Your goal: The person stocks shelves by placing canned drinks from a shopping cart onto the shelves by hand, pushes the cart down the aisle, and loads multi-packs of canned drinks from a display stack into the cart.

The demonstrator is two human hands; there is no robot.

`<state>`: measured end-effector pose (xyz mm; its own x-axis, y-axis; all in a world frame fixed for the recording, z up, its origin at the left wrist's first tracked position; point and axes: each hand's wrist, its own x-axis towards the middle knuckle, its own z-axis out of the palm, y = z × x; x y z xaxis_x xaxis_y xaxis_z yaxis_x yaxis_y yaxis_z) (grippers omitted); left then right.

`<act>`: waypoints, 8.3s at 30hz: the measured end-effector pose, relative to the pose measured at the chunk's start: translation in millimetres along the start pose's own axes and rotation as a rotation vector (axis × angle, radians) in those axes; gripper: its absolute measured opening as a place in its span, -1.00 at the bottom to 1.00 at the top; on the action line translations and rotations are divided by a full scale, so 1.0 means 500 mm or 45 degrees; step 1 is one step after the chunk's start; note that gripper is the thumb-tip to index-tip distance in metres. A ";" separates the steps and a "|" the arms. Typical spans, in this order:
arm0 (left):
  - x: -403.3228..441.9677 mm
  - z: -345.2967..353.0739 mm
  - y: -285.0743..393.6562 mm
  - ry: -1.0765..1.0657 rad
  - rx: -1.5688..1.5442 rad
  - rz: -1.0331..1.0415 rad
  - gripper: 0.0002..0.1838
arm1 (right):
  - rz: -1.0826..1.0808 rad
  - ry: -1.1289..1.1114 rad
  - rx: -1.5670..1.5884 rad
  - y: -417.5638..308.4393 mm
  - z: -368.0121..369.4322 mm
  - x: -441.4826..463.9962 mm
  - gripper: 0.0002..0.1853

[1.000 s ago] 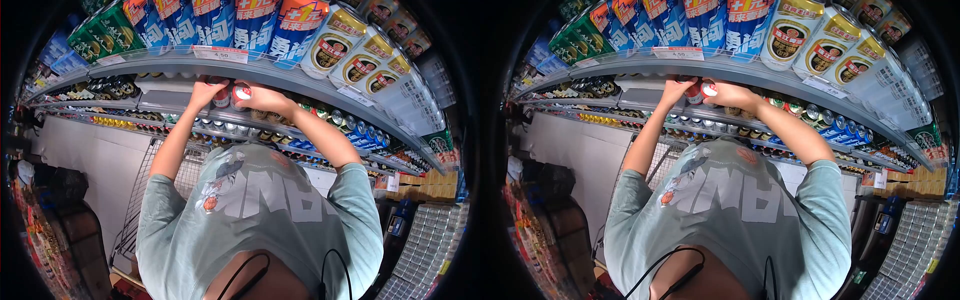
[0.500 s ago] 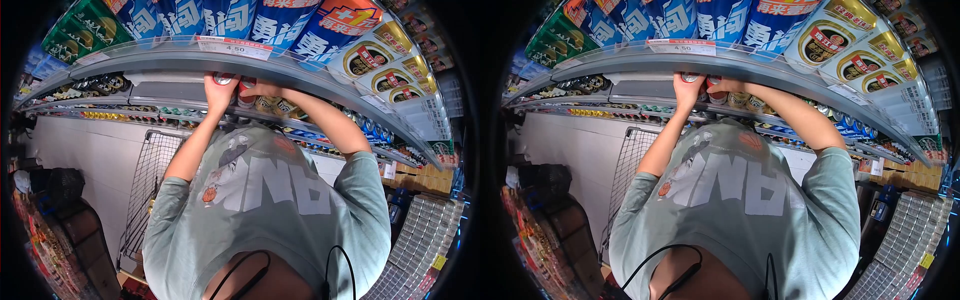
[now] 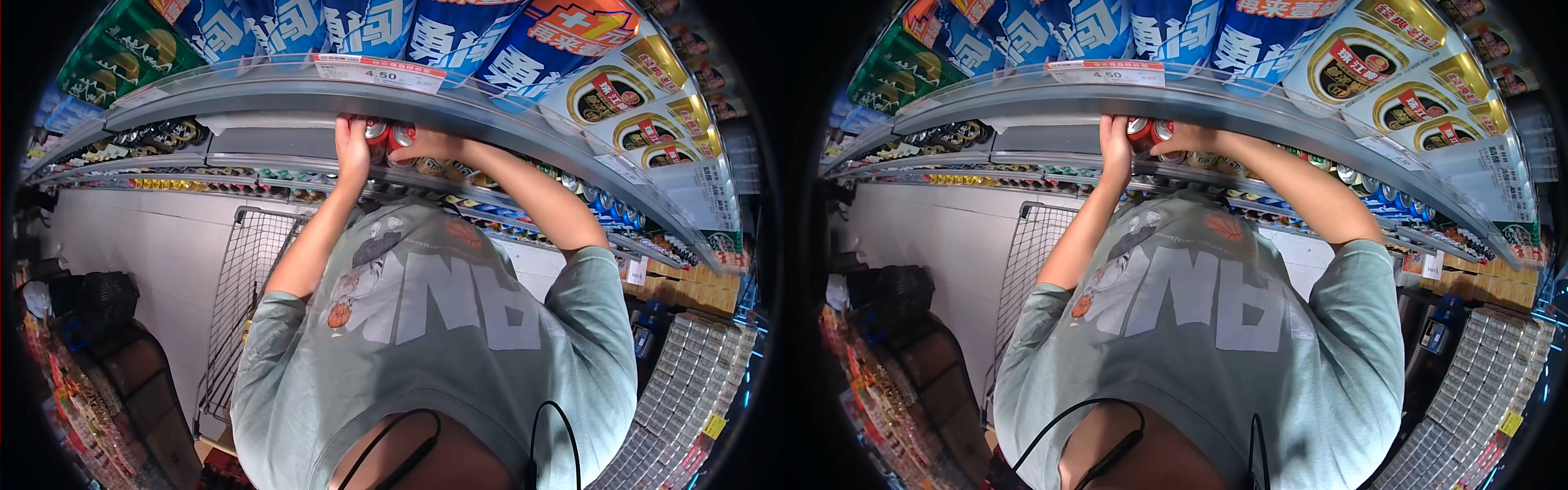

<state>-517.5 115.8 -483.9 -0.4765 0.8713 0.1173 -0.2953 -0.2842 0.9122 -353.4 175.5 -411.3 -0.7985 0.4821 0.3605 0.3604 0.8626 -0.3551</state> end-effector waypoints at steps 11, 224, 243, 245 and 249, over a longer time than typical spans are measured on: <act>-0.005 -0.008 0.010 -0.050 0.063 -0.100 -0.63 | 0.253 -0.121 -0.001 -0.030 -0.025 -0.004 -0.20; 0.195 -0.306 0.048 -0.519 0.398 -0.071 -0.59 | 0.634 -0.348 0.184 -0.149 0.087 0.202 -0.12; 0.181 -0.289 0.052 -0.397 0.330 0.062 -0.55 | 0.382 -0.307 -0.017 -0.138 0.097 0.192 -0.21; 0.177 -0.287 0.056 -0.391 0.336 0.058 -0.53 | 0.432 -0.347 0.001 -0.131 0.104 0.193 -0.19; 0.171 -0.289 0.069 -0.384 0.301 -0.078 -0.47 | 0.555 -0.352 0.011 -0.186 0.072 0.185 -0.16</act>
<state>-688.2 122.7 -499.2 -0.1884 0.9724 0.1378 -0.0999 -0.1585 0.9823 -478.1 134.3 -376.2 -0.6730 0.7370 -0.0634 0.6851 0.5887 -0.4290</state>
